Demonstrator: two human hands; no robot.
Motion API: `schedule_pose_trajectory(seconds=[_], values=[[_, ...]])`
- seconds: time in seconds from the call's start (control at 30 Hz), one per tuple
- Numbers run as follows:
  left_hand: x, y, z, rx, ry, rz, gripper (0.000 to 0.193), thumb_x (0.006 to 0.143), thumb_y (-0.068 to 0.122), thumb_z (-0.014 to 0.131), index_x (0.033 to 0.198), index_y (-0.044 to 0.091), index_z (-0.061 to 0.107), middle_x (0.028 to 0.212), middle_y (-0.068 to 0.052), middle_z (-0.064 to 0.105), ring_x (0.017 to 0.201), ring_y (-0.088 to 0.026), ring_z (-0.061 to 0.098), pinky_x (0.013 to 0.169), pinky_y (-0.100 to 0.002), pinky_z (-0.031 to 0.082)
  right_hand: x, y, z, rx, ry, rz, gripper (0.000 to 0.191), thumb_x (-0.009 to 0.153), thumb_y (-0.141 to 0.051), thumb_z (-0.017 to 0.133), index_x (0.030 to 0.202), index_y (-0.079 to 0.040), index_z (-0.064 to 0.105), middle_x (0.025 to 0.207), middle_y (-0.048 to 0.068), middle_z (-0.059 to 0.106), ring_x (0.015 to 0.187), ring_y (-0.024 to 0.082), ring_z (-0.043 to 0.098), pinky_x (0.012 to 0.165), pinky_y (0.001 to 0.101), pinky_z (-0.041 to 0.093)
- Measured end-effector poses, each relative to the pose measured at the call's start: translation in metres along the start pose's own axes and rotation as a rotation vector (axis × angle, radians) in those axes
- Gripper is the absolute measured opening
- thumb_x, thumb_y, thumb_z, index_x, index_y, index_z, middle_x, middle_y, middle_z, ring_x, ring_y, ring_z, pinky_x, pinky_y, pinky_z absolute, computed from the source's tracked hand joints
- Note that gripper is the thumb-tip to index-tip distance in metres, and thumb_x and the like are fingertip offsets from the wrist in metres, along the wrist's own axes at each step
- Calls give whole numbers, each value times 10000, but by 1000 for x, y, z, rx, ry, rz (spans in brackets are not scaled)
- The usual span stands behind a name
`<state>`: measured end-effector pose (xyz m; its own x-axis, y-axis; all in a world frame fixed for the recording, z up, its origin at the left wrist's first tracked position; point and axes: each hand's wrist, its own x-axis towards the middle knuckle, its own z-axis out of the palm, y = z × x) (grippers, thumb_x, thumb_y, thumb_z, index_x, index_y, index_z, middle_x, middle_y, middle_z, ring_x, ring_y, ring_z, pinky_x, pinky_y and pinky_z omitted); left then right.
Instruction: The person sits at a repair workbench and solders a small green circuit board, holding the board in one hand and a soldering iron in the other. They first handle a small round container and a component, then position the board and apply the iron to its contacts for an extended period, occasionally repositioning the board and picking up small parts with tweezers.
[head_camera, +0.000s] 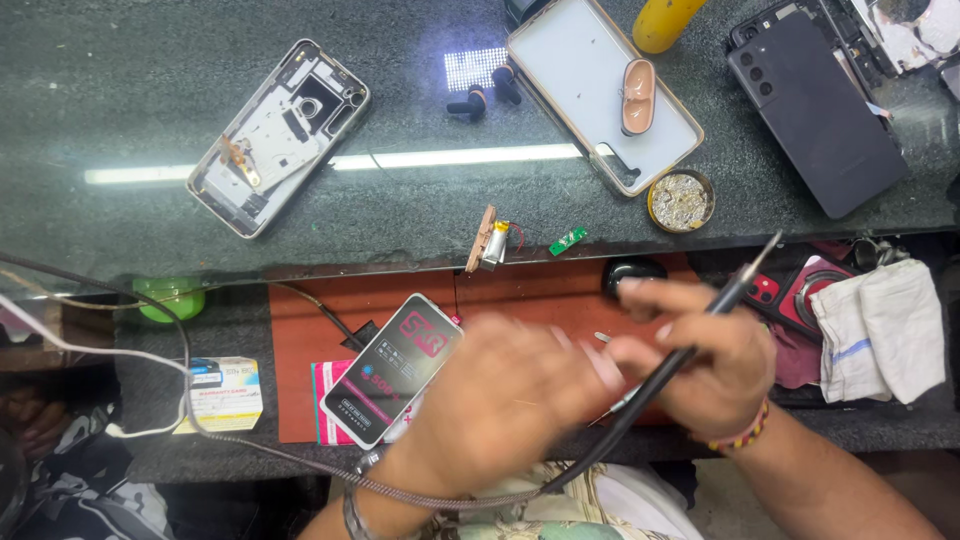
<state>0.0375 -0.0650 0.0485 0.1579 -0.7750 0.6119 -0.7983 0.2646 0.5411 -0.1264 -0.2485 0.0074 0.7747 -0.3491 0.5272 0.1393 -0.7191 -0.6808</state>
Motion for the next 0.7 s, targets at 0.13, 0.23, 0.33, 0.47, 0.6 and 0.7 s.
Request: schedule_pose_trajectory(seconds=[0.13, 0.23, 0.33, 0.47, 0.6, 0.7], values=[[17, -33, 10, 237, 128, -330, 304, 969, 120, 732, 1264, 77, 674, 1277, -87, 631, 1267, -325, 580, 1103, -485, 434, 14, 20, 7, 4, 45, 108, 429, 850, -50, 856, 987, -61, 449, 1155, 228, 725, 904, 201, 744, 767, 292, 608], [23, -51, 21, 270, 108, -417, 304, 923, 139, 739, 1221, 90, 705, 1324, -121, 619, 1341, -369, 516, 1134, -512, 371, 30, 23, 13, -111, 14, 148, 373, 888, -10, 839, 939, -56, 473, 1082, 201, 745, 848, 181, 743, 728, 283, 586], [23, -61, 28, 248, 80, -429, 272, 902, 112, 735, 1174, 98, 722, 1322, -123, 626, 1354, -369, 511, 1154, -523, 350, 46, 22, 17, -228, -14, 115, 348, 882, -4, 836, 918, -57, 495, 1024, 154, 755, 794, 217, 701, 695, 325, 536], [20, -66, 30, 240, 62, -427, 224, 896, 93, 730, 1119, 102, 724, 1321, -115, 630, 1353, -357, 525, 1166, -524, 342, 60, 20, 20, -306, -90, 63, 350, 868, -9, 833, 916, -68, 491, 1030, 129, 760, 740, 278, 644, 670, 382, 486], [20, -70, 32, 222, 62, -437, 187, 909, 80, 719, 1095, 101, 710, 1289, -100, 634, 1341, -326, 543, 1170, -518, 345, 66, 19, 23, -287, -119, 44, 359, 868, -17, 831, 916, -78, 481, 1031, 123, 757, 737, 275, 643, 664, 379, 487], [21, -70, 35, 196, 49, -422, 187, 918, 73, 716, 1099, 114, 696, 1234, -75, 631, 1304, -291, 575, 1165, -512, 355, 65, 22, 25, -274, -118, 41, 364, 874, -1, 828, 914, -81, 474, 1022, 112, 762, 725, 255, 631, 664, 373, 477]])
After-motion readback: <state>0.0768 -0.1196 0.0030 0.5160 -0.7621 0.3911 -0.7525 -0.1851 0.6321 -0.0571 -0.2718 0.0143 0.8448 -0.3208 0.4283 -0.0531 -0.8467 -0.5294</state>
